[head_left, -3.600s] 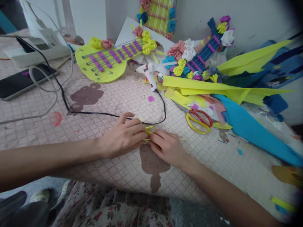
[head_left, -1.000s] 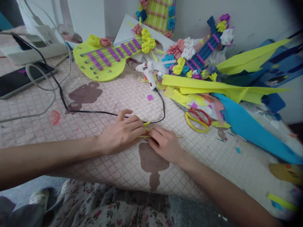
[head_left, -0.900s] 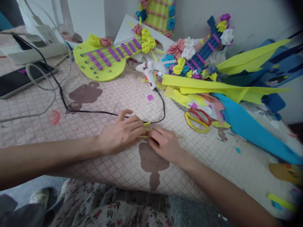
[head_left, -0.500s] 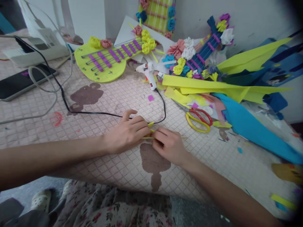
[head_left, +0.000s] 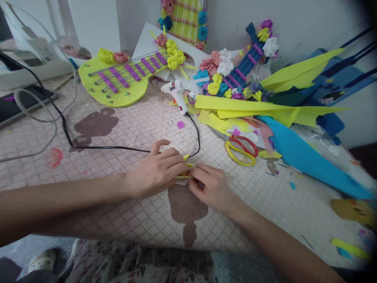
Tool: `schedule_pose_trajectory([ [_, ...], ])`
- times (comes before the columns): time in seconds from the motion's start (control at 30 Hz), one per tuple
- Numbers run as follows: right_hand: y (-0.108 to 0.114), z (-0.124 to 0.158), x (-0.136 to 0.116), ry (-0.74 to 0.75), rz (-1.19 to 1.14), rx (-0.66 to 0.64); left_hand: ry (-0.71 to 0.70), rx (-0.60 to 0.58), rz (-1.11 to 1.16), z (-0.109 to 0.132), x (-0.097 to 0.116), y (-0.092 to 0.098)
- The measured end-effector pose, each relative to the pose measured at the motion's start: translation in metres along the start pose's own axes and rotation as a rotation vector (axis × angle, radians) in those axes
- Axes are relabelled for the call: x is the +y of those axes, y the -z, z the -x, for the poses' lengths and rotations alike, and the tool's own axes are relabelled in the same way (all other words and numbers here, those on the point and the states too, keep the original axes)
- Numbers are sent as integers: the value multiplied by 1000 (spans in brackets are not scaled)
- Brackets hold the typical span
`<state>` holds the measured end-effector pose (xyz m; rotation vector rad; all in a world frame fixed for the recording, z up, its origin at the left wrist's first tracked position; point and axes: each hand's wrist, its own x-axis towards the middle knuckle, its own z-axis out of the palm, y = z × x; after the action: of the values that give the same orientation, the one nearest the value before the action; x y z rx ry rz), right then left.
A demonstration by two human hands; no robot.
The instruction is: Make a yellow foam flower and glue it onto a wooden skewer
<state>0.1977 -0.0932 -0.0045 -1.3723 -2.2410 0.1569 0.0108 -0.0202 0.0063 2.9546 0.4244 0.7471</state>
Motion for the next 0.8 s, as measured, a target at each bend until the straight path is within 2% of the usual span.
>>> schedule_pose_trajectory([
  [0.13, -1, 0, -3, 31, 41, 4, -5, 25, -10, 6, 2, 3],
  [0.23, -3, -2, -4, 40, 57, -3, 4, 1, 2, 9, 1, 5],
  [0.57, -7, -6, -4, -23, -29, -85, 16, -9, -27, 12, -3, 3],
  [0.8, -6, -5, -2, -38, -14, -95, 0, 3, -48, 13, -3, 3],
])
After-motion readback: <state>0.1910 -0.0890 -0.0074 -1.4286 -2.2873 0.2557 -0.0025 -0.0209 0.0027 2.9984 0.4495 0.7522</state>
